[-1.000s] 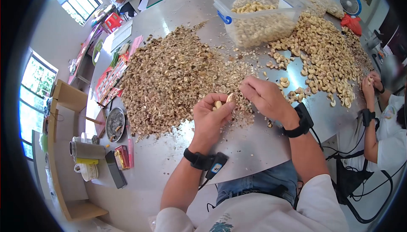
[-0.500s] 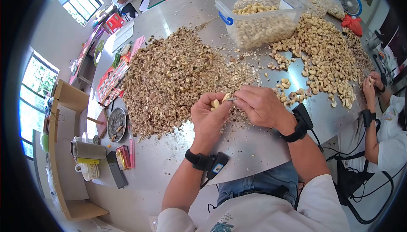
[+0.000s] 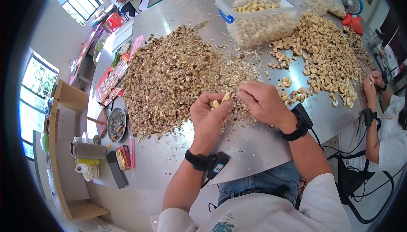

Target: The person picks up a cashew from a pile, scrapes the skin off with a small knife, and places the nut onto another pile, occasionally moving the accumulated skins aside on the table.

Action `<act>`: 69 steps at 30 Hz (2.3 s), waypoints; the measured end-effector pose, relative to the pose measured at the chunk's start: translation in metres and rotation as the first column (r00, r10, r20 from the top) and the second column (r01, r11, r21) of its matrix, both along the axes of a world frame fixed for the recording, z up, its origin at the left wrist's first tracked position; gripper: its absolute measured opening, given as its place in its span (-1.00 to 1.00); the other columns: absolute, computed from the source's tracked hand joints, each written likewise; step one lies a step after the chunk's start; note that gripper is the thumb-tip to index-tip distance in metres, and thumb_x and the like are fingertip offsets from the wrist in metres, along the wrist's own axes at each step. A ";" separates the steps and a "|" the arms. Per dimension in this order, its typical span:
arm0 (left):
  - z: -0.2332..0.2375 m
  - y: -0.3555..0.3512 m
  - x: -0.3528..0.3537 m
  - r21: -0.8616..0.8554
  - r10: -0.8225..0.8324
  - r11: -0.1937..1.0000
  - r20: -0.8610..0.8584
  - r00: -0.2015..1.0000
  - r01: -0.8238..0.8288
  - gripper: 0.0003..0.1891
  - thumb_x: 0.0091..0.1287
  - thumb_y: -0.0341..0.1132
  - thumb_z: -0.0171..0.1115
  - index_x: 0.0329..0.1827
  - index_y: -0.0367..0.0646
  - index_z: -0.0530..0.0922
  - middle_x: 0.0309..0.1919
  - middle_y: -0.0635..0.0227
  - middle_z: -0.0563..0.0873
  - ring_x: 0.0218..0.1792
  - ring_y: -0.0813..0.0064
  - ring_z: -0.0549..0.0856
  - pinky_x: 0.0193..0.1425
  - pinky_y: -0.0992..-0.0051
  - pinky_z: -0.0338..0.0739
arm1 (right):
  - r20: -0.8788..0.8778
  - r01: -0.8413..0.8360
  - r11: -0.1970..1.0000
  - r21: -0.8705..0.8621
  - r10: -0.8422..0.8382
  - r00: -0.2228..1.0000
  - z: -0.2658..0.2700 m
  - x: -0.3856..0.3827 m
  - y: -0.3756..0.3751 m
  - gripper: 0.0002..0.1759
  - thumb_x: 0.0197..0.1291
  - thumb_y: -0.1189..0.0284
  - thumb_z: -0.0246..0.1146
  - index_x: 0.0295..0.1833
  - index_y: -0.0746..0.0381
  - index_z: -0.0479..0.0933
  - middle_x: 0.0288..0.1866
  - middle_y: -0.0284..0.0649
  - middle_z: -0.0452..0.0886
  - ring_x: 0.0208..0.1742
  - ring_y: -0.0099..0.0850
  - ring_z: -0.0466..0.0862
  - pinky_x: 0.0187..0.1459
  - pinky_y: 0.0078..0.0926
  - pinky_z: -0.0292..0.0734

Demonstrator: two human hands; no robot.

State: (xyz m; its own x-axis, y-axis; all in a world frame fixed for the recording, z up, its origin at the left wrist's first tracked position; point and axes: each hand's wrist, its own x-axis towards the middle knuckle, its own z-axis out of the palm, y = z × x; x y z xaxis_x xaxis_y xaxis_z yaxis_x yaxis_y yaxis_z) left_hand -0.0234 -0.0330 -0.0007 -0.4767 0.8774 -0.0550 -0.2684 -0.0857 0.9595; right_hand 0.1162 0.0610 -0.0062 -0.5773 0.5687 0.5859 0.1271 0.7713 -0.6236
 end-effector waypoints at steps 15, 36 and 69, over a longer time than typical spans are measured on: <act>-0.002 -0.001 0.000 0.016 -0.021 1.000 -0.022 1.000 0.022 -0.86 0.11 -0.63 0.31 -0.31 -0.28 0.54 -0.54 0.42 0.59 -0.63 0.74 0.48 -0.61 0.74 0.29 | 0.130 0.063 0.997 0.053 -0.069 0.989 -0.009 0.000 0.004 -0.86 0.18 0.43 0.20 -0.32 0.30 0.50 -0.44 -0.05 0.52 -0.45 -0.05 0.53 -0.41 -0.23 0.44; -0.010 0.004 -0.012 0.108 -0.136 0.989 0.416 0.899 0.100 -0.72 0.32 -0.50 0.18 0.08 -0.31 0.51 -0.41 0.34 0.63 -0.61 0.67 0.46 -0.63 0.71 0.28 | -0.210 -0.259 0.719 -0.645 0.159 0.965 -0.004 -0.004 -0.009 -0.88 0.20 0.51 0.27 -0.19 0.33 0.55 -0.49 -0.47 0.42 -0.46 -0.71 0.38 -0.44 -0.66 0.30; -0.001 0.003 -0.020 0.128 -0.193 0.975 0.111 0.975 0.179 -0.48 0.14 -0.68 0.21 0.22 -0.29 0.41 -0.20 0.37 0.61 -0.58 0.80 0.45 -0.66 0.79 0.23 | -0.051 -0.172 0.979 -0.109 0.167 0.985 -0.006 -0.002 -0.004 -0.82 0.07 0.56 0.27 -0.16 0.33 0.55 -0.44 -0.10 0.52 -0.42 -0.17 0.53 -0.38 -0.34 0.41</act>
State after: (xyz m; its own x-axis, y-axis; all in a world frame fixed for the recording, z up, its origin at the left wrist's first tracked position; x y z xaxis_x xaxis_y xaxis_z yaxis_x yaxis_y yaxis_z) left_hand -0.0437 -0.0303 -0.0017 -0.3005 0.9538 0.0056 -0.4044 -0.1327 0.9049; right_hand 0.1140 0.0565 -0.0118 -0.6477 0.5283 0.5491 -0.0269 0.7043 -0.7094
